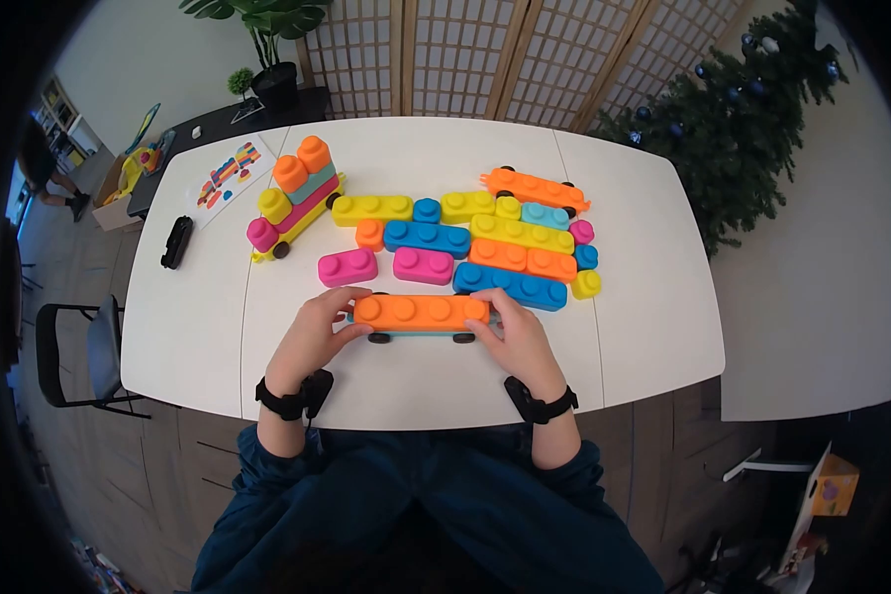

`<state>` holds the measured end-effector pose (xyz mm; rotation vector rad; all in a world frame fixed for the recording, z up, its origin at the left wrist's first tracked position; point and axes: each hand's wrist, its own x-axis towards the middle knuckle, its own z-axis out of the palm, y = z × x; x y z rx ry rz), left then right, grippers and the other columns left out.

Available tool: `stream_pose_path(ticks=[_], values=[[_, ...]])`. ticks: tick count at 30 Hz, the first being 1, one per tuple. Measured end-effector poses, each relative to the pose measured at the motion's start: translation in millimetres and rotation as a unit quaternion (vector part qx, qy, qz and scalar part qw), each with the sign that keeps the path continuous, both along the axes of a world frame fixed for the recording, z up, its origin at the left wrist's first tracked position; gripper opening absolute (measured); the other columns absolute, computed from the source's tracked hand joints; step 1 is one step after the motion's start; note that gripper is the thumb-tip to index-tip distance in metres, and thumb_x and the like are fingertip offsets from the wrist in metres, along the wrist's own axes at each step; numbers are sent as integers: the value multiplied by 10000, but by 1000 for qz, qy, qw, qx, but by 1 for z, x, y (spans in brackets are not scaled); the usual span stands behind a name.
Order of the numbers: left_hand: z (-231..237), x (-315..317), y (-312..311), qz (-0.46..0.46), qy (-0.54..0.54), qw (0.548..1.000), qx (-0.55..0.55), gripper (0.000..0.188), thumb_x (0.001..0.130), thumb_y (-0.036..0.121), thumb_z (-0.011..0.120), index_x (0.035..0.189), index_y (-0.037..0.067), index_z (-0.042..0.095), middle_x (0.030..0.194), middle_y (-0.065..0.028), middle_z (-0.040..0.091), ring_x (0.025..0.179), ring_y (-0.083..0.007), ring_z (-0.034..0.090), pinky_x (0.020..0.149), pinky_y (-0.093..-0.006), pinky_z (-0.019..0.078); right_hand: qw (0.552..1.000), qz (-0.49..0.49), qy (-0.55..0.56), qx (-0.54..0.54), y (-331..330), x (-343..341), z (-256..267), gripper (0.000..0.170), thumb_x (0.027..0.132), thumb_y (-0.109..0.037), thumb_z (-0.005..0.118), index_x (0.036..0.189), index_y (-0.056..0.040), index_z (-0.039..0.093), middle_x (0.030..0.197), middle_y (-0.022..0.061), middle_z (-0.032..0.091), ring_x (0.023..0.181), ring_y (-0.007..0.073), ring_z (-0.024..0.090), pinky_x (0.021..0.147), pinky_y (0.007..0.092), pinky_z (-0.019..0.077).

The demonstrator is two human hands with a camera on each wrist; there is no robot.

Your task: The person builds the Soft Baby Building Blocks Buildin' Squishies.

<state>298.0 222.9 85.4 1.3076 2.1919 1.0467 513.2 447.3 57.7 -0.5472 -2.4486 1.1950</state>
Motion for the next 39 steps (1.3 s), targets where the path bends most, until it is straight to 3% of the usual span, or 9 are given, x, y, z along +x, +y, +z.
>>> stream_pose_path(ticks=[6,8,11,14,19,23,25,28,39], values=[[11,-21,-9,0,-9,1000,21,493,862,175,812,1303,51,631,1202,-137,705,1036,-260,701,892,-376,569,1000,-1,1,18,0,0,-2,369,922,-237,744,1221,-82,593,1060,132,693,945,314,680,782,357,553],[18,-31,-8,25,23,998,50,453,865,215,805,1254,43,651,1110,-152,722,973,-296,701,822,-364,553,1000,-1,1,23,1,0,-3,366,924,-235,742,1224,-84,596,1071,131,695,946,315,680,781,358,554],[29,-47,7,0,60,997,47,393,878,190,793,1214,26,671,1099,-143,726,985,-276,702,844,-370,560,1000,-1,-2,23,0,0,0,363,926,-236,738,1225,-85,598,1073,133,695,944,315,680,780,357,552],[34,-65,38,-29,107,993,39,330,896,162,768,1182,19,688,1092,-131,726,984,-267,702,859,-368,564,1000,-1,-5,18,1,0,-2,362,927,-238,737,1225,-85,599,1077,134,695,945,315,681,784,355,551],[30,-83,115,-143,192,968,79,295,887,177,751,1137,27,705,1103,-140,718,1023,-342,672,892,-378,552,1000,-1,-3,12,0,0,0,364,927,-236,736,1227,-85,598,1089,130,695,953,316,680,789,354,550],[6,-89,156,-150,267,948,89,286,875,172,745,1128,44,714,1112,-129,712,1076,-343,649,918,-398,546,1000,0,-5,5,1,0,-1,366,928,-236,733,1233,-86,596,1097,131,696,963,319,679,797,359,554],[-3,-87,167,-133,302,944,-11,282,864,183,744,1116,61,718,1089,-116,706,1083,-322,642,931,-414,544,1000,0,-4,1,1,0,-1,368,928,-237,733,1236,-87,597,1099,132,696,963,321,680,798,360,555],[-10,-88,175,-122,341,931,-43,263,850,200,751,1076,71,718,1046,-106,705,1049,-310,648,919,-416,549,1000,0,-4,0,1,1,-2,370,928,-239,733,1239,-90,598,1103,133,695,962,323,681,799,360,557],[-10,-99,178,-132,287,948,-30,228,821,178,741,1011,59,701,1015,-118,706,1007,-313,663,890,-412,553,1000,1,4,8,-2,-1,0,367,933,-244,730,1239,-89,603,1126,131,694,966,317,684,799,356,560]])
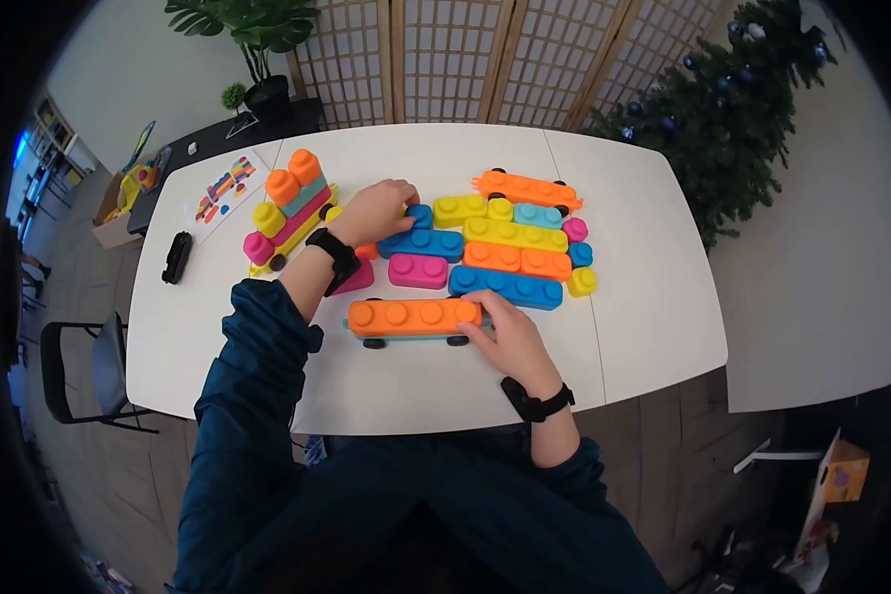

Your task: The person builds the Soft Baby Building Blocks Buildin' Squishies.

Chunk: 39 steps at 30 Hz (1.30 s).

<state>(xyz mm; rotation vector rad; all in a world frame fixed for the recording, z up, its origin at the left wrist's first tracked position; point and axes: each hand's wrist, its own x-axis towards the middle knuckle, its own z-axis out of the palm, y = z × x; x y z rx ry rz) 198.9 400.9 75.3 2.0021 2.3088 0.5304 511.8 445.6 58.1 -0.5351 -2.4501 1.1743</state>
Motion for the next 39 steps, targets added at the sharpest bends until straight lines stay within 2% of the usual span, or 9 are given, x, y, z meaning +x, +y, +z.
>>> stream_pose_path(ticks=[8,10,13,14,16,18,21,25,39], values=[[13,2,1,-9,0,1000,-14,254,788,160,755,1008,47,695,1024,-137,712,992,-327,672,888,-418,550,1000,2,-8,-4,1,1,-1,365,932,-244,731,1236,-86,603,1124,129,693,965,318,684,796,356,559],[30,0,-9,-9,-74,996,49,282,780,145,762,1023,32,674,1026,-144,710,1011,-319,676,917,-394,548,1000,2,-6,-2,1,1,-1,364,930,-240,733,1235,-87,603,1123,129,693,964,319,683,795,355,558],[58,4,-39,-5,-143,986,84,307,795,134,748,1058,18,640,1030,-141,709,1054,-283,685,957,-367,539,1000,1,-3,1,1,1,-3,363,927,-235,736,1233,-90,605,1120,130,692,962,319,682,792,353,556],[67,6,-53,-4,-142,986,83,307,795,134,748,1058,18,640,1030,-141,709,1054,-283,685,957,-367,539,1000,0,-1,4,2,0,-4,363,925,-233,738,1232,-92,605,1117,130,691,961,319,681,791,352,555],[82,17,-86,-10,-241,968,63,313,817,122,727,1091,18,617,1034,-111,705,1062,-240,689,979,-360,535,1000,4,1,5,2,0,-4,362,925,-232,739,1231,-93,606,1113,130,690,960,317,680,789,351,554],[88,33,-118,-8,-250,966,62,308,818,110,726,1090,17,615,1034,-100,701,1040,-228,688,971,-359,541,1000,6,3,5,2,0,-4,362,924,-232,739,1231,-94,606,1110,129,689,958,315,679,787,350,554],[74,51,-152,12,-284,957,56,302,810,78,731,1082,16,614,1040,-81,689,985,-213,686,953,-347,552,1000,3,-1,3,2,-1,-4,361,924,-231,739,1230,-93,606,1104,126,688,958,309,677,784,347,552],[54,65,-169,7,-314,947,72,298,804,53,727,1074,9,609,1039,-94,684,992,-217,689,965,-352,555,1000,4,-4,-1,1,-1,-3,360,925,-231,737,1231,-93,607,1111,123,688,962,305,677,782,344,551],[24,87,-175,62,-393,914,75,387,830,47,708,1199,46,588,1123,-75,677,1056,-208,675,981,-392,565,1000,7,-12,-15,2,-1,-1,366,929,-227,734,1238,-82,603,1109,124,686,974,291,680,789,346,558]])
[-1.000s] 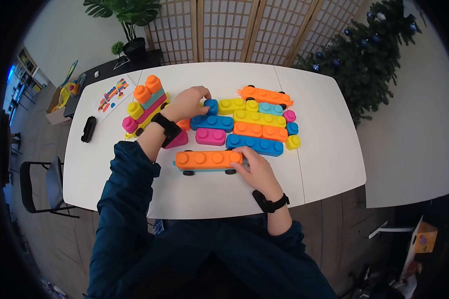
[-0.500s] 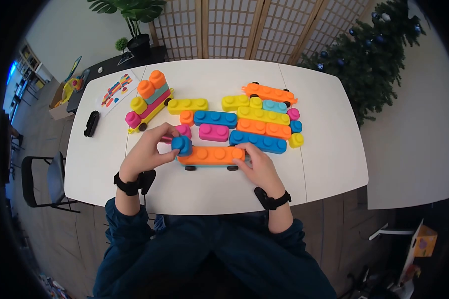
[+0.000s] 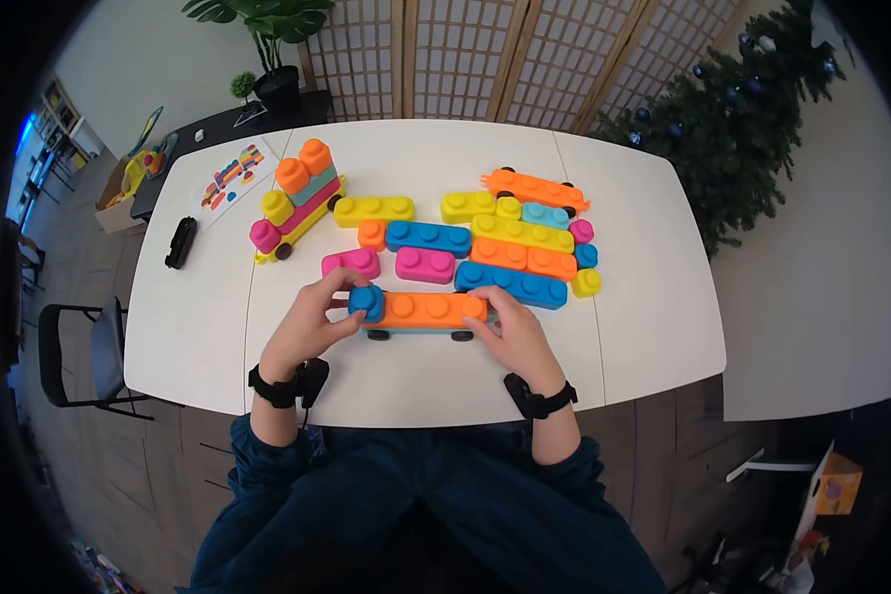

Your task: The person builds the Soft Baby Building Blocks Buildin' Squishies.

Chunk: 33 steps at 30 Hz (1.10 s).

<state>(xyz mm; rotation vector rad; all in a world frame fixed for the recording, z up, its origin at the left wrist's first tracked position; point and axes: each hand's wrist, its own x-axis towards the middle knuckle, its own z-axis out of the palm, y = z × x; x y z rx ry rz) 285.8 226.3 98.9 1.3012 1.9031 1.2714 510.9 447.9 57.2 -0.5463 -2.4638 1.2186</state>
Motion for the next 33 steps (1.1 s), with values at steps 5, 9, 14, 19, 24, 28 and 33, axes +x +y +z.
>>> stream_pose_path(ticks=[5,9,14,19,24,28,33], values=[[-2,4,0,18,15,1000,16,359,858,70,723,1181,48,568,1076,-99,687,1014,-257,699,967,-386,563,1000,0,-1,1,0,0,0,365,929,-231,734,1235,-82,603,1095,124,687,972,287,677,786,347,559],[0,-1,1,-2,29,1000,3,427,828,55,770,1211,57,583,1137,-96,680,1055,-242,684,993,-406,561,1000,5,2,2,1,-1,-2,366,929,-232,733,1237,-82,603,1090,124,687,964,286,676,786,348,559],[-1,1,8,-8,126,992,-27,559,699,71,899,1179,64,613,1092,-125,696,1016,-317,684,924,-375,550,1000,4,-8,-1,0,-1,3,372,929,-236,737,1241,-86,603,1085,125,687,961,283,676,791,346,559],[-1,3,8,2,134,991,-23,537,682,59,897,1148,64,630,1041,-139,700,986,-347,680,896,-372,543,1000,8,-8,6,2,-1,0,374,927,-236,740,1242,-88,602,1083,121,687,964,278,677,787,346,560],[-3,6,8,12,137,990,-15,531,680,50,890,1142,66,627,1038,-138,701,980,-364,675,887,-379,542,999,13,-30,0,1,-1,3,364,932,-156,735,1250,-52,592,1108,105,669,1004,215,671,834,328,578],[-4,8,8,12,131,991,-12,499,698,50,870,1119,64,604,1038,-174,680,998,-406,649,875,-415,540,1000,12,-15,0,2,-1,0,367,927,-192,739,1242,-68,598,1095,106,678,977,241,671,809,333,569],[-4,9,8,13,129,991,-12,500,699,49,872,1120,61,601,1042,-177,679,997,-410,648,874,-419,540,1000,7,-8,5,2,-1,0,366,923,-224,741,1232,-83,604,1086,113,687,959,277,673,786,340,558]])
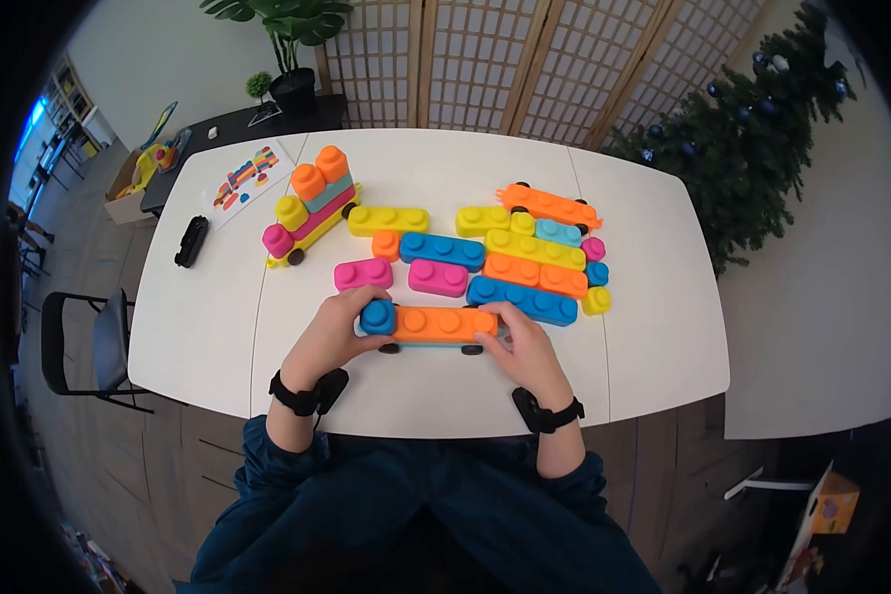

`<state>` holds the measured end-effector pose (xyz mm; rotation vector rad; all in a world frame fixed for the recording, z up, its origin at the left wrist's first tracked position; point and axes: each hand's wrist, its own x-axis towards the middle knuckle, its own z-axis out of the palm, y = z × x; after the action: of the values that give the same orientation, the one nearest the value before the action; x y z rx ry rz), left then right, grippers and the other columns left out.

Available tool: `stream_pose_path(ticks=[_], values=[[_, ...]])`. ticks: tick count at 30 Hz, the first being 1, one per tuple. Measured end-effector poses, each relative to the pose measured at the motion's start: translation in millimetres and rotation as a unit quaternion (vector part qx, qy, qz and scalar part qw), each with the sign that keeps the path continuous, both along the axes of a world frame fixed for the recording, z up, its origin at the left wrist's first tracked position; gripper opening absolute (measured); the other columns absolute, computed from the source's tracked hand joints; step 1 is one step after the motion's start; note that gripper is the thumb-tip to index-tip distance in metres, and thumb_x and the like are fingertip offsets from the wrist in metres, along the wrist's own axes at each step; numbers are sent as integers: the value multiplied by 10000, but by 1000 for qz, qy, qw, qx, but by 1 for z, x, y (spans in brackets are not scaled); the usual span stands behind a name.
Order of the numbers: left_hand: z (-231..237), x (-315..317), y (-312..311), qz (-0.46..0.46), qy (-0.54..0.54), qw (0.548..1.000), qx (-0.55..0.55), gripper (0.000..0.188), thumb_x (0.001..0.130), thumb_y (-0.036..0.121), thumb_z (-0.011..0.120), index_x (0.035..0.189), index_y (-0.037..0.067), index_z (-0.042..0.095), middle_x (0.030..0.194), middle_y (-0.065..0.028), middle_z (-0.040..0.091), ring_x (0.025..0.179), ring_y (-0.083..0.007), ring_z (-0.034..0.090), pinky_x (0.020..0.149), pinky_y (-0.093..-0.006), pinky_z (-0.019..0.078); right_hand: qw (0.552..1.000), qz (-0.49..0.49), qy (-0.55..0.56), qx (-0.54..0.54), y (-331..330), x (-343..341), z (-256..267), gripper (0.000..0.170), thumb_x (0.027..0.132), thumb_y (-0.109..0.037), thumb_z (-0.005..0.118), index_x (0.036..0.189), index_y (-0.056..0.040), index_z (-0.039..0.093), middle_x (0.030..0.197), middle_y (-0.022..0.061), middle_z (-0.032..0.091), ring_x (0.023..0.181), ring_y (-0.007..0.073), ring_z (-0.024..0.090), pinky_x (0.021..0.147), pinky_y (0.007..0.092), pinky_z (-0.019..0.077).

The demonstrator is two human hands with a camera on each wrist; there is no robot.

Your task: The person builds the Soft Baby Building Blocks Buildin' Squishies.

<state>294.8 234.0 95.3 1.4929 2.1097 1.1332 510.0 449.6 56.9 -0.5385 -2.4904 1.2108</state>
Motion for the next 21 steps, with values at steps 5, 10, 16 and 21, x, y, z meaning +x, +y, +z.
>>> stream_pose_path(ticks=[5,10,16,21], values=[[1,-4,-1,-14,34,999,-11,529,739,105,880,1200,62,623,1099,-140,701,994,-347,686,901,-385,550,1000,4,2,-13,0,0,1,370,928,-222,735,1244,-82,603,1107,117,684,972,283,672,792,344,558],[13,-55,9,10,-95,995,1,431,843,152,817,1221,32,649,1150,-122,708,1042,-291,690,948,-392,557,1000,2,6,-9,-1,0,1,375,930,-224,733,1251,-81,603,1109,121,684,971,285,672,791,344,558],[-23,-123,60,122,150,981,-23,338,849,123,789,1145,-4,687,1153,-163,691,989,-325,690,883,-400,573,1000,4,11,-12,0,0,-1,378,929,-227,734,1252,-80,603,1098,127,682,964,289,672,786,343,558],[-38,-135,80,148,242,957,-65,297,837,116,788,1084,-19,692,1094,-191,677,983,-376,680,851,-426,574,1000,0,6,-13,-1,0,0,377,930,-231,732,1251,-79,604,1086,131,679,963,292,674,784,345,558]])
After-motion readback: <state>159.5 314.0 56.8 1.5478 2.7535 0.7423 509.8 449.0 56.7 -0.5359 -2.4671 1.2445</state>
